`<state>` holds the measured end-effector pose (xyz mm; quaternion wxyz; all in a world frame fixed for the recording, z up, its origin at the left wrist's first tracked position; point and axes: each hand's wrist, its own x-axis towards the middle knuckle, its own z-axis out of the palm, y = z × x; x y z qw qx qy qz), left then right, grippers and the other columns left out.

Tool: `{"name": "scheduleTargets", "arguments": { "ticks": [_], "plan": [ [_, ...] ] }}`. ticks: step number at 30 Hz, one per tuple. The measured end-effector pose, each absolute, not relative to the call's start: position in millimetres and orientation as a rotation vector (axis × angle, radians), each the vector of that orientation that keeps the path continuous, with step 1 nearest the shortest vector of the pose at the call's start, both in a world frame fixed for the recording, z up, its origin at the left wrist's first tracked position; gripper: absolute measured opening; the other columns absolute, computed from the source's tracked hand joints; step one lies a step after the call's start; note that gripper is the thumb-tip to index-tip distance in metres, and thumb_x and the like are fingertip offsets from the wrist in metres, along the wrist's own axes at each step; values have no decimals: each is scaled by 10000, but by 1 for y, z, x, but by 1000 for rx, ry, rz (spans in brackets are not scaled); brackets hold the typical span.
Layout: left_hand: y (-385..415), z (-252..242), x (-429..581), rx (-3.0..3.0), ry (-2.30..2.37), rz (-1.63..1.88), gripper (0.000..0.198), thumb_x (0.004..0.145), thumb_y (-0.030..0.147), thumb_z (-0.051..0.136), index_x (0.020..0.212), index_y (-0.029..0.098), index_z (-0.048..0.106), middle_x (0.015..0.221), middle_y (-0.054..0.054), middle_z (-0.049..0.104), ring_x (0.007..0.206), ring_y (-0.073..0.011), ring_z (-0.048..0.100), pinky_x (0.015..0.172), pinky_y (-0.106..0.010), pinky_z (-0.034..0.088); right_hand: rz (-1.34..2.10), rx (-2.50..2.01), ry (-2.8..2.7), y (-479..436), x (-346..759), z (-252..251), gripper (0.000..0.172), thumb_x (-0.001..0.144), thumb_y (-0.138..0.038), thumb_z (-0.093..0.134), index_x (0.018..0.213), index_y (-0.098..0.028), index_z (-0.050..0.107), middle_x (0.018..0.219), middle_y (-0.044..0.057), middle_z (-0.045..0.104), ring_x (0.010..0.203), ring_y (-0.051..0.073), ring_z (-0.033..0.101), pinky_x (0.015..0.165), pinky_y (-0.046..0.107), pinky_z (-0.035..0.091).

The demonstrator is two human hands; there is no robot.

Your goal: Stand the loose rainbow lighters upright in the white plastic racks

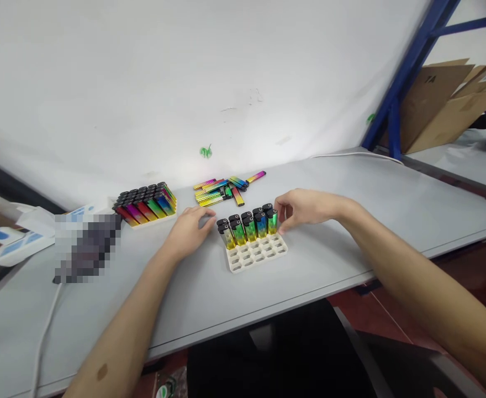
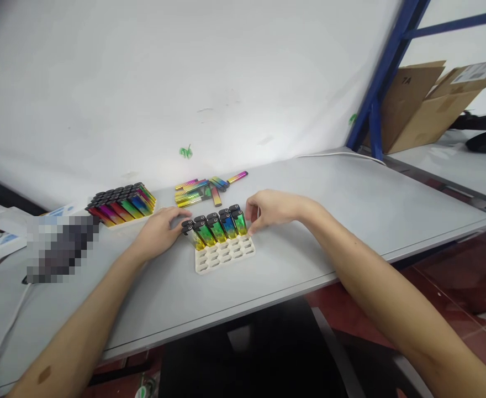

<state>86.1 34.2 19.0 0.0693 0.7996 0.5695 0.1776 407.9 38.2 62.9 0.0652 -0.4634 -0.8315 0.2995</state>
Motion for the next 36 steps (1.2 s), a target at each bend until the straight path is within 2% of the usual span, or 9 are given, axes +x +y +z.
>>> {"name": "scheduleTargets", "arguments": {
  "ticks": [5,10,14,17,19,22,26,30,36],
  "plan": [
    [34,19,86,2407,1704,535,355,919,378,453,1108,184,683,1169,-109,709,1155,-301,588,1023,-451,464,734,-1618,-2416,61,419,44,300,808,-286,689,1095,-201,685,1019,72,748,795,215,681,684,318,484],
    [35,15,84,2429,1655,584,334,932,390,465,1104,200,679,1144,-94,716,1138,-292,594,1001,-447,476,236,-1714,-2342,99,405,19,344,934,-243,497,1226,-135,644,1144,157,704,1031,288,662,896,384,493],
    [35,14,84,2421,1672,584,315,937,382,479,1096,205,685,1134,-92,716,1140,-293,594,996,-443,480,-27,-1666,-2319,129,385,3,594,936,-188,428,1525,-109,424,1569,200,410,1320,371,502,1070,476,416],
    [34,15,86,2414,1675,577,306,944,377,481,1091,204,685,1136,-91,715,1147,-291,590,1003,-440,476,-51,-1642,-2362,142,376,-2,642,948,-187,391,1586,-134,340,1655,147,299,1393,391,408,1097,515,384],
    [34,15,86,2415,1675,575,297,945,368,483,1086,202,686,1134,-90,714,1153,-289,587,1009,-436,471,-56,-1644,-2362,146,376,-2,602,967,-209,375,1561,-113,390,1574,185,418,1350,388,441,1083,510,392],
    [33,16,87,2408,1680,573,294,945,356,484,1092,198,683,1138,-90,710,1157,-285,583,1014,-432,465,-69,-1676,-2331,145,382,2,482,989,-291,415,1379,-74,597,1363,249,575,1260,394,498,1049,506,405],
    [32,16,87,2394,1687,572,306,949,370,478,1098,197,682,1143,-89,710,1155,-285,578,1019,-435,463,299,-1693,-2126,137,396,12,273,888,-312,661,1064,-114,729,1092,166,710,1053,293,615,944,396,468],
    [32,17,86,2394,1687,566,313,945,373,472,1100,199,682,1150,-93,710,1153,-290,581,1016,-439,469,845,-1438,-1696,124,408,24,187,766,-278,791,898,-161,731,875,58,716,758,159,602,747,314,484],
    [33,16,85,2407,1665,582,325,946,402,464,1097,212,681,1142,-92,714,1152,-296,585,1011,-450,476,1212,-932,-1277,103,412,40,253,699,-293,851,854,-180,686,802,-2,648,720,105,556,688,254,466]
  ]
}}
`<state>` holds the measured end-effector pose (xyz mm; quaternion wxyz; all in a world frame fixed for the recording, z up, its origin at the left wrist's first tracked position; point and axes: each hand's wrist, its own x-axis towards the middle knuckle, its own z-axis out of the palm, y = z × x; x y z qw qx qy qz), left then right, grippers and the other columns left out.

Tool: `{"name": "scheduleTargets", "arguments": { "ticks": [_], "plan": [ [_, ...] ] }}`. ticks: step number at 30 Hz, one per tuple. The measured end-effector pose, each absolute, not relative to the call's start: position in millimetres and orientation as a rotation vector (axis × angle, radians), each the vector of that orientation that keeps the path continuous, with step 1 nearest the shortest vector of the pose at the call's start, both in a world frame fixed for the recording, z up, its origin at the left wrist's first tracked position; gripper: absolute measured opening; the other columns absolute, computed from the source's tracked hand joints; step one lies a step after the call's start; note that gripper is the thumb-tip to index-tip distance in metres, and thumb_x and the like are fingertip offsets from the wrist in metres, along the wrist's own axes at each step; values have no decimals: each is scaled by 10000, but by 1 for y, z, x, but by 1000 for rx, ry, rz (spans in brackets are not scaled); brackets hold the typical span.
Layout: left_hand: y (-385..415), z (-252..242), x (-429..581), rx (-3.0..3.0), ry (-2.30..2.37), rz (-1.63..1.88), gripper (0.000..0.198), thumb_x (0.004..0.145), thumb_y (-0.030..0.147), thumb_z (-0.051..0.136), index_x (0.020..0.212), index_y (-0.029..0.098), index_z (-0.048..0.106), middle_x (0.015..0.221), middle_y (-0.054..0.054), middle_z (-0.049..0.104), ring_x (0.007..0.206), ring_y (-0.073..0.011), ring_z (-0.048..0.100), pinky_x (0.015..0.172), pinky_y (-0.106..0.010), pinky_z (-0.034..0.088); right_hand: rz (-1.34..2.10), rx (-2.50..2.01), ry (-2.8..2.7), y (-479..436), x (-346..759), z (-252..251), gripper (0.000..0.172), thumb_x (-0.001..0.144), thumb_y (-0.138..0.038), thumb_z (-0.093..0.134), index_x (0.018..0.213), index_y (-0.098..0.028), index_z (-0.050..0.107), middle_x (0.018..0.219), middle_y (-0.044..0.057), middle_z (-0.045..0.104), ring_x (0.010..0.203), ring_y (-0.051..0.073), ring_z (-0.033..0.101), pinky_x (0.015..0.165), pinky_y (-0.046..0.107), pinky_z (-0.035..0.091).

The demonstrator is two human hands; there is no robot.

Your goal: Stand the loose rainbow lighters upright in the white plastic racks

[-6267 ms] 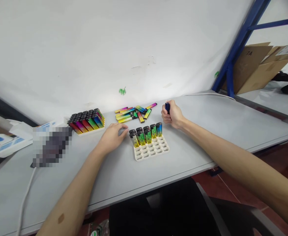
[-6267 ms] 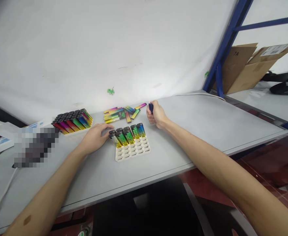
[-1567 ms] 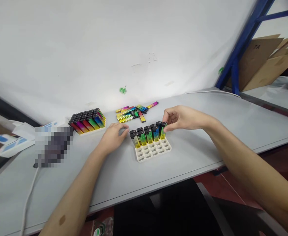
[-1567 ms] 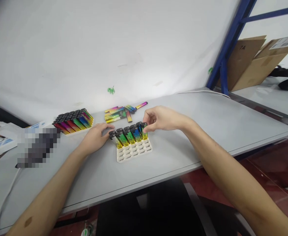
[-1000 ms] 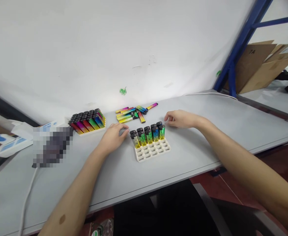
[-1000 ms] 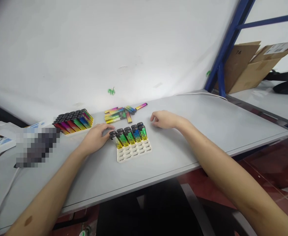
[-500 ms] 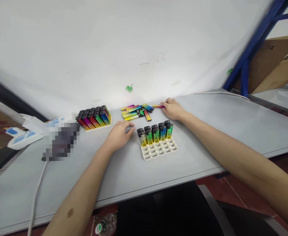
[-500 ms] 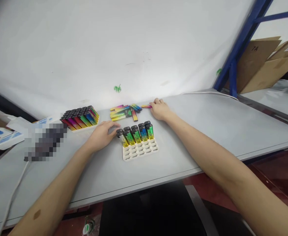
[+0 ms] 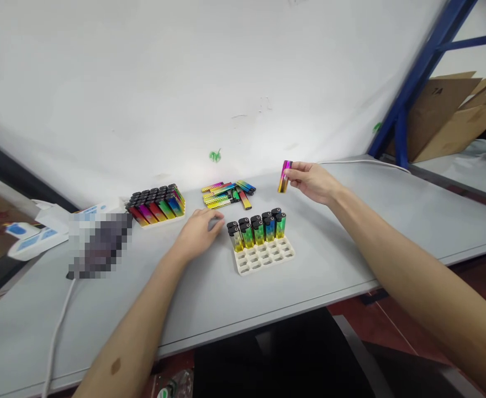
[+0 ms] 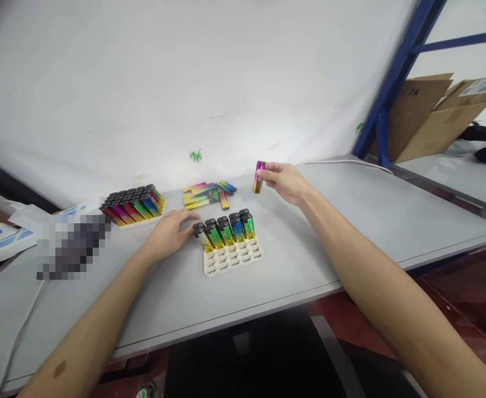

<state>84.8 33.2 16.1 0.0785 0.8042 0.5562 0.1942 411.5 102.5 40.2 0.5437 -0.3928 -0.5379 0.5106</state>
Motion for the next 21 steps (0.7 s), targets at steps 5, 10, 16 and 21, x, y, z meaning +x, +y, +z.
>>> {"name": "scheduleTargets", "arguments": {
  "ticks": [5,10,16,21],
  "plan": [
    [33,16,84,2411,1669,589,320,938,401,470,1089,217,683,1128,-92,719,1139,-298,594,1003,-452,484,1402,-909,-1181,89,402,48,220,868,-344,711,879,-211,536,796,-7,618,661,118,579,632,265,507],
    [33,17,84,2413,1672,590,314,937,399,470,1082,221,683,1143,-86,719,1145,-294,599,1018,-446,475,1553,-904,-1118,83,387,47,264,958,-416,552,825,-230,421,586,-81,389,417,68,282,384,179,196],
    [32,18,85,2408,1690,571,319,937,390,464,1089,211,680,1137,-94,718,1152,-296,596,1017,-438,476,1513,-1038,-1093,83,376,39,483,980,-607,368,680,-229,373,488,-93,216,399,75,102,364,216,97],
    [32,19,86,2414,1686,567,316,926,373,464,1087,208,680,1152,-96,716,1163,-295,594,1024,-441,472,1484,-1018,-1140,82,369,33,389,955,-470,361,646,-236,342,460,-88,199,395,78,86,364,217,89]
  ]
}}
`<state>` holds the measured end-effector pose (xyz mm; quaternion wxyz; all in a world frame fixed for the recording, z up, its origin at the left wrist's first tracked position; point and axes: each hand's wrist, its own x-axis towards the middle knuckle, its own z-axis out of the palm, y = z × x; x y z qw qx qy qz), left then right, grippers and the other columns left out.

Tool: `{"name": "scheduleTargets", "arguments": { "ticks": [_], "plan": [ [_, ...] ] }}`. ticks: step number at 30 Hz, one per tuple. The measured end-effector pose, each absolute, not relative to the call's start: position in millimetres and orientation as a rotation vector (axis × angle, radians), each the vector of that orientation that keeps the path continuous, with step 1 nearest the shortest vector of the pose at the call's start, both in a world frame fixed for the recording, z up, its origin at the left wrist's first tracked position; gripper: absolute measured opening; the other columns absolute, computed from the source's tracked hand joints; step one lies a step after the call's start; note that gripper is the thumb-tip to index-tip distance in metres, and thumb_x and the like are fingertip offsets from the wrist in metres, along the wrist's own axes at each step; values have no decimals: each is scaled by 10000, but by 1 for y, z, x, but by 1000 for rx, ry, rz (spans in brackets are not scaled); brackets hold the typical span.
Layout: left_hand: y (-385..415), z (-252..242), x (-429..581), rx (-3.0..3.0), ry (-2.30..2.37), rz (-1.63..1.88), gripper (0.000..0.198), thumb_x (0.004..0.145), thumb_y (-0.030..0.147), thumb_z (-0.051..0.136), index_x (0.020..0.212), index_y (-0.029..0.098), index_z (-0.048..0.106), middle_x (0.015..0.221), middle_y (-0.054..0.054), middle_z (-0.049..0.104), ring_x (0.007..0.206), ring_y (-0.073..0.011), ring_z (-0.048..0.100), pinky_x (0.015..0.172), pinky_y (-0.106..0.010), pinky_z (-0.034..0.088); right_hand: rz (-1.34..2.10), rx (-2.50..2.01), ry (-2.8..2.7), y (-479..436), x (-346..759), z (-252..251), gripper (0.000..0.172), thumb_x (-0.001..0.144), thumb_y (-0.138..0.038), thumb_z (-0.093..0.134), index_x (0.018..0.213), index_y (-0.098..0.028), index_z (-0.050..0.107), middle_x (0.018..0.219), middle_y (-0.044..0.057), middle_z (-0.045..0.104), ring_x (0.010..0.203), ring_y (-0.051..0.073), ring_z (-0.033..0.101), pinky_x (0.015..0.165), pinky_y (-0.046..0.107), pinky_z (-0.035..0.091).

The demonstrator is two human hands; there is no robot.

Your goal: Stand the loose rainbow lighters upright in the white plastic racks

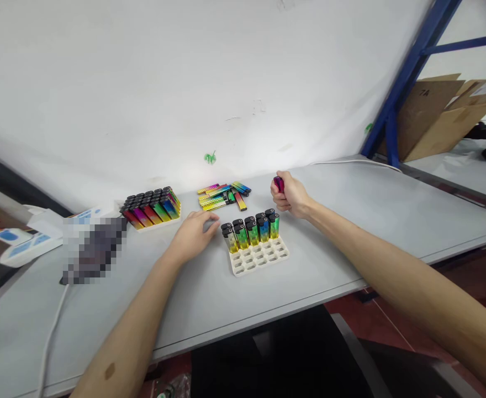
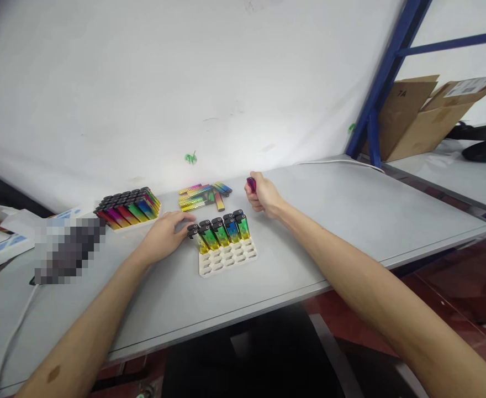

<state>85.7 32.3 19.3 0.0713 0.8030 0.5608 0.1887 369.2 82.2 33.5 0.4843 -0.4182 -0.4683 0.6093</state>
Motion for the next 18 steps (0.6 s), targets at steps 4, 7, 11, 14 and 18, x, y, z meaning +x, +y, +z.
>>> {"name": "scheduleTargets", "arguments": {
  "ticks": [4,7,11,14,18],
  "plan": [
    [32,20,86,2405,1695,568,306,921,371,464,1072,221,685,1141,-89,720,1160,-293,598,1018,-442,479,1504,-990,-1159,83,366,31,321,921,-392,361,641,-236,339,458,-89,191,400,80,77,364,210,89],
    [31,20,86,2405,1687,576,307,918,371,468,1073,220,684,1140,-91,722,1153,-297,597,1016,-451,480,1506,-993,-1163,83,365,30,311,918,-393,367,650,-238,344,462,-89,200,401,81,80,359,207,95],
    [32,19,86,2405,1677,583,324,924,393,466,1087,212,681,1148,-96,719,1151,-300,595,1018,-452,478,1526,-997,-1159,82,366,28,385,956,-482,370,661,-236,356,469,-90,212,399,80,95,356,205,108],
    [32,19,86,2403,1680,572,336,932,403,458,1097,209,677,1157,-97,716,1161,-299,591,1025,-447,472,1553,-996,-1160,81,366,29,458,965,-578,367,664,-233,362,477,-91,223,401,78,101,359,205,109],
    [32,19,86,2403,1681,569,325,932,398,462,1091,215,679,1166,-96,717,1166,-301,588,1023,-454,473,1554,-977,-1157,81,366,32,375,955,-476,370,667,-237,347,487,-88,214,411,82,91,362,204,99]
  ]
}}
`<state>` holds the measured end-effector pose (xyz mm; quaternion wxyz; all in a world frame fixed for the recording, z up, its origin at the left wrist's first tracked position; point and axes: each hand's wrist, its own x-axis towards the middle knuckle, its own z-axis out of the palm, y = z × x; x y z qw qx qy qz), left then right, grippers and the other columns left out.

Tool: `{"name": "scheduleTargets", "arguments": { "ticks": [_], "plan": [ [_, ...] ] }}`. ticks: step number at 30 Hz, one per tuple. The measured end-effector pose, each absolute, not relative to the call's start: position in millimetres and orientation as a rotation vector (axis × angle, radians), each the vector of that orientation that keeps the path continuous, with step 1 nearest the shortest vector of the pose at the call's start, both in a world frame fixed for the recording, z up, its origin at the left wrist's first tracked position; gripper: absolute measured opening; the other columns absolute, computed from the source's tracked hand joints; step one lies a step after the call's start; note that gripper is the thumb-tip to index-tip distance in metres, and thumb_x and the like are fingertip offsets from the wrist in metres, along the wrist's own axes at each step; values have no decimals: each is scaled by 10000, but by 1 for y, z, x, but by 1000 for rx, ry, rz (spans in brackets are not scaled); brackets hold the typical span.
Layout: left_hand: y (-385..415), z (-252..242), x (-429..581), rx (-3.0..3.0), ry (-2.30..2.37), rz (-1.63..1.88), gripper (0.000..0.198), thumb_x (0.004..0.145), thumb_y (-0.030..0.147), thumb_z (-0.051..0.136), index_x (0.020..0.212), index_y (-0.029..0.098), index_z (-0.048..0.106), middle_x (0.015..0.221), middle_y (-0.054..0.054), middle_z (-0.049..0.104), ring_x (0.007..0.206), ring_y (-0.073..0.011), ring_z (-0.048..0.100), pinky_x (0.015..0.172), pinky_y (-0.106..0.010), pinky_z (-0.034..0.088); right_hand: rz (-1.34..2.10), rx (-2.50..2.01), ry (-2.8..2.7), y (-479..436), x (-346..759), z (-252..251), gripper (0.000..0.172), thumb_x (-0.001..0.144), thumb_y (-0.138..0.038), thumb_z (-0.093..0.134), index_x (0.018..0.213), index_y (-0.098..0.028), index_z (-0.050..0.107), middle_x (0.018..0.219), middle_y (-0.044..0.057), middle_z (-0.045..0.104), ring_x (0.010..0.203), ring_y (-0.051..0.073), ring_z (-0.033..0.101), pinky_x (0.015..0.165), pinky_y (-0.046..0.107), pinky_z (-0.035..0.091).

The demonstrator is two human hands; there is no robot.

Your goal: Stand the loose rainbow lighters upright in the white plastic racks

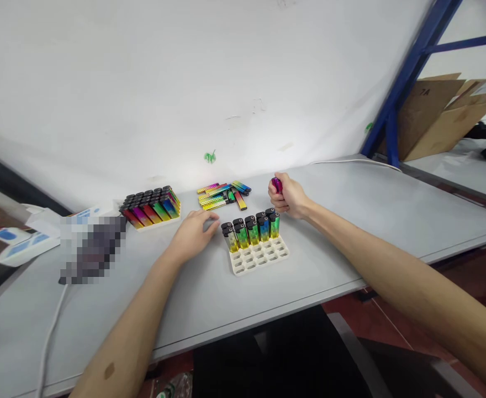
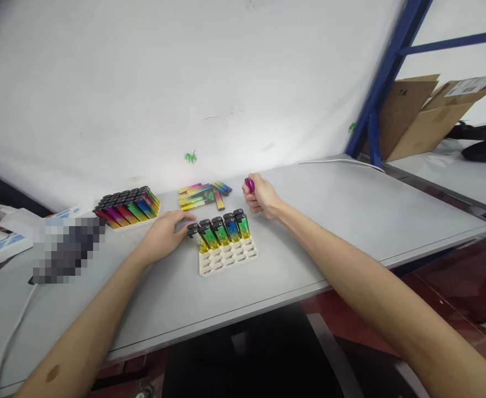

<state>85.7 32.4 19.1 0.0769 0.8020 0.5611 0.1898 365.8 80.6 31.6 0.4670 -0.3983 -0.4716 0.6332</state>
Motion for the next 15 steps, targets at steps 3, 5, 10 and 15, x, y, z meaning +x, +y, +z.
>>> {"name": "scheduleTargets", "arguments": {
  "ticks": [3,5,10,15],
  "plan": [
    [32,19,86,2403,1683,567,313,926,388,466,1081,220,681,1163,-91,719,1166,-298,592,1025,-451,475,1539,-968,-1160,79,366,34,294,918,-393,375,669,-241,335,489,-86,209,416,86,87,360,203,97],
    [32,19,86,2404,1684,570,314,924,382,465,1078,217,682,1160,-92,719,1165,-297,595,1027,-451,474,1532,-972,-1156,79,366,34,275,904,-382,381,672,-242,334,489,-86,210,415,86,86,359,203,97],
    [32,19,86,2400,1687,583,311,922,388,471,1076,220,682,1149,-90,720,1156,-297,597,1019,-447,479,1552,-994,-1138,79,367,33,297,918,-408,389,677,-240,349,491,-87,211,407,84,94,360,206,96],
    [33,18,86,2413,1673,588,305,929,390,469,1074,222,679,1140,-88,718,1148,-294,598,1012,-439,478,1538,-989,-1111,79,370,40,400,1015,-436,275,783,-203,503,560,-57,323,412,92,265,377,223,272]
  ]
}}
